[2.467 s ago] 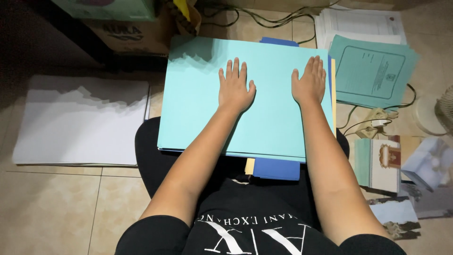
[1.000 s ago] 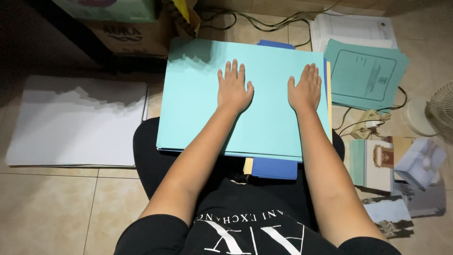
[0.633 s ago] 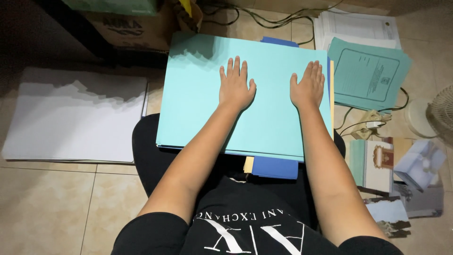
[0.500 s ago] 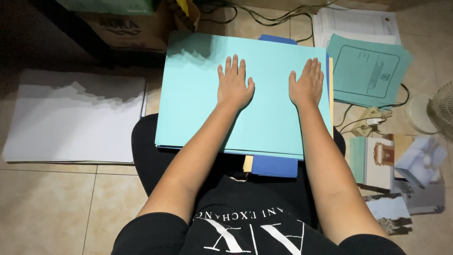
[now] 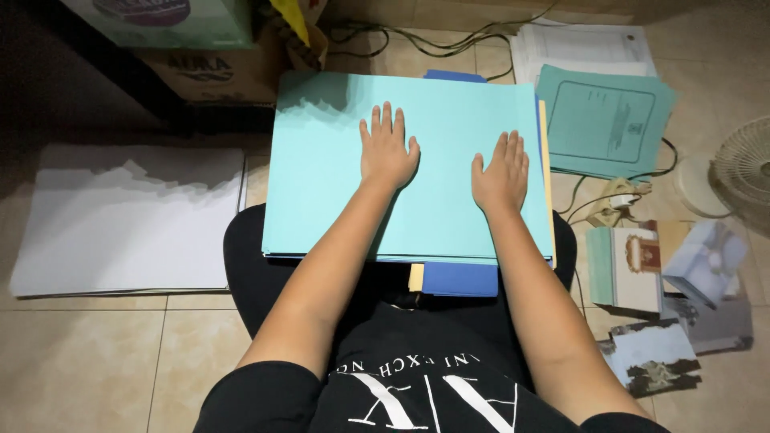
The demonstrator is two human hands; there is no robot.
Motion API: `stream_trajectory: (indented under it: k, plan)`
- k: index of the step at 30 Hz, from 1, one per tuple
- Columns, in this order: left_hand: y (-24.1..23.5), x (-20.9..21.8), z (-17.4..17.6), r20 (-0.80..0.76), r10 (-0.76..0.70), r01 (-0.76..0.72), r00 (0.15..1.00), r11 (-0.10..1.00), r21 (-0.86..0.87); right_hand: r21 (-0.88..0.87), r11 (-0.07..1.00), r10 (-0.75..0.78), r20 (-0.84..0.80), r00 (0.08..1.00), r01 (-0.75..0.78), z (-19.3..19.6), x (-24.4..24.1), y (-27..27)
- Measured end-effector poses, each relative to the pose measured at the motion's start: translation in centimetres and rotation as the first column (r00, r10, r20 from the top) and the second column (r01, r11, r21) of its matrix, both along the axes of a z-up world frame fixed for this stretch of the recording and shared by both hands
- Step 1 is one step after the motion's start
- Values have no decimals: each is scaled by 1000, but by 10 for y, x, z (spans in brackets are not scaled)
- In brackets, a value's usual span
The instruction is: Organizing and smoothing light blue folders by moving them one by one from a side pile onto a central stack.
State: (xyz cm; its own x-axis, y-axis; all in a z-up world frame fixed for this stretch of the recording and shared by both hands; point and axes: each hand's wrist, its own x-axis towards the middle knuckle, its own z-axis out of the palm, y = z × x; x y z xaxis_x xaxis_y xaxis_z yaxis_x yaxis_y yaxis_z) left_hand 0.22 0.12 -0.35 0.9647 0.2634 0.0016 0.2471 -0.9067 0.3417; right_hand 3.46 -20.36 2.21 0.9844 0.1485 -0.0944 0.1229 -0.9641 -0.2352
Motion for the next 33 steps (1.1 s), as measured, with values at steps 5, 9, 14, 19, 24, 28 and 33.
stream_trajectory:
  k: [5,9,14,19,24,28,33]
  plan:
    - [-22,-43,7,-52,-172,175,984,983,54,8,1000,7,8,1000,-7,-6,5,-2]
    - [-37,-99,25,-129,-289,289,949,957,-17,-5,1000,13,5,1000,-13,-14,8,-4]
    - [-38,-99,31,-168,-254,256,953,967,-7,11,1000,17,12,1000,-17,-7,3,-1]
    - [-27,-39,14,-176,-217,227,960,973,42,19,1000,5,6,1000,-5,-5,1,-3]
    - [-11,47,3,-204,-122,155,971,976,151,4,1000,5,-7,1000,-4,-6,6,0]
    - [0,96,-4,-233,-105,150,967,972,182,2,1000,21,49,999,-21,-31,20,-6]
    - [0,107,-15,-163,-59,94,985,971,218,-9,999,52,77,996,-52,-30,21,-5]
